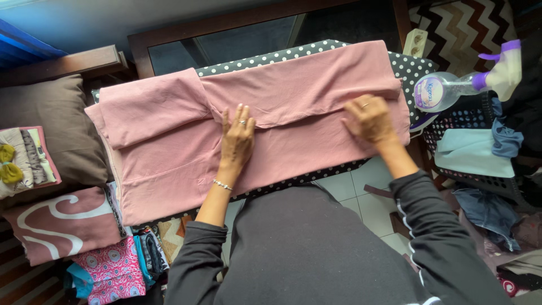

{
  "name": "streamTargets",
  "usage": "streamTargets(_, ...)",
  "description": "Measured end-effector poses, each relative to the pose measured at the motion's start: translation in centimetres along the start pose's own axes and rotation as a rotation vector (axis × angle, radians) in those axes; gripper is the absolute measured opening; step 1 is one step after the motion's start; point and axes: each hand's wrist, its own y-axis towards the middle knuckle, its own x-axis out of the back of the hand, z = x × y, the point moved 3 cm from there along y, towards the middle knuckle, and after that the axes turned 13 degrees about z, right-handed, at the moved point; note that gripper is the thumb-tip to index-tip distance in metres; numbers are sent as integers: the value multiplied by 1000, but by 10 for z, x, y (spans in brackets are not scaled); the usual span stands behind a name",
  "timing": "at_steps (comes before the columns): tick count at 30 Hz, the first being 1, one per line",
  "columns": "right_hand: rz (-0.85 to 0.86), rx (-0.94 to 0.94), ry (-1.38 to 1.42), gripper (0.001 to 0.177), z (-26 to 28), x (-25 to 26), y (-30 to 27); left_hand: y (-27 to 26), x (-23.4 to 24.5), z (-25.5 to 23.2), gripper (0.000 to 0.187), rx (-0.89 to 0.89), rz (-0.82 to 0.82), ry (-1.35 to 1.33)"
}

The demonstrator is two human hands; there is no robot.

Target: The person irons a pink shirt on an ironing board, using a purple and white iron and a spray bottle to moisten the fabric. After ironing, the person folds the shirt neatly and places it on a stack of folded clothes.

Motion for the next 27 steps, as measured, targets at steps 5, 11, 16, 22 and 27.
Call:
streamTargets(5, -265, -69, -100, 14, 28, -10, 19, 24, -1, -29, 15, -91, 35, -54)
streamTargets(11, -80, -289, -290, 7, -31, 3, 9, 30, 13, -28, 17, -159, 29, -108)
streamTargets(16, -287, -234, -316, 14, -59, 34, -19, 23, 14, -9, 17, -165, 30, -142)
streamTargets(22, -160, -346, -270, 9, -52, 14, -32, 14, 17, -9, 26, -243, 69, -206)
streamTargets(27, -172, -475, -225, 8, -49, -1, -30, 18, 33, -5, 28, -137, 229, -355)
